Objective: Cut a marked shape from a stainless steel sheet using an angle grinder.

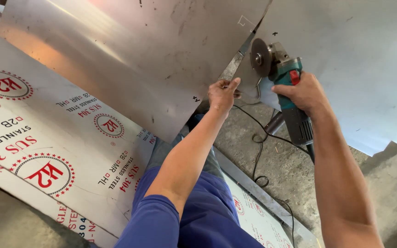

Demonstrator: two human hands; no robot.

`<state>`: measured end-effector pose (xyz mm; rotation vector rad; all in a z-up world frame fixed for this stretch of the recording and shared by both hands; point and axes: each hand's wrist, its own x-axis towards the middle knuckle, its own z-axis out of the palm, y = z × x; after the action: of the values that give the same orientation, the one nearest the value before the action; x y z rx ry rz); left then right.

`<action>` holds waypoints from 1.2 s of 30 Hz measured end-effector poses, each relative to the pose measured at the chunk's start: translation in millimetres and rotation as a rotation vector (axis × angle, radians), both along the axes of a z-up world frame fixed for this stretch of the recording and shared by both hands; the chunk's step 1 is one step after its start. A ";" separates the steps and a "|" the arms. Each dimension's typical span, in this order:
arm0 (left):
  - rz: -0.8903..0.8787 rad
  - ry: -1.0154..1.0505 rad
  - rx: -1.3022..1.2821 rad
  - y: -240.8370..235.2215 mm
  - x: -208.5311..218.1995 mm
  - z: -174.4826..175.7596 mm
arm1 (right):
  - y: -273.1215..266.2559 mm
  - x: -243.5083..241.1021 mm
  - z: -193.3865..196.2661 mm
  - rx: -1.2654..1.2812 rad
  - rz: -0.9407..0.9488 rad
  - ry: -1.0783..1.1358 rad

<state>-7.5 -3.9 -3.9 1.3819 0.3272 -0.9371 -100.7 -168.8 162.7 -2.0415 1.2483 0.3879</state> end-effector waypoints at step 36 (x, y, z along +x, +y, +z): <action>0.290 0.004 -0.022 -9.2 -34.0 -31.6 | -121.5 18.2 44.5 0.222 0.349 0.113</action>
<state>-41.5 -13.1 -35.5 1.2723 0.5045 -0.7014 -82.5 -290.3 207.2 -2.0641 0.8634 0.7787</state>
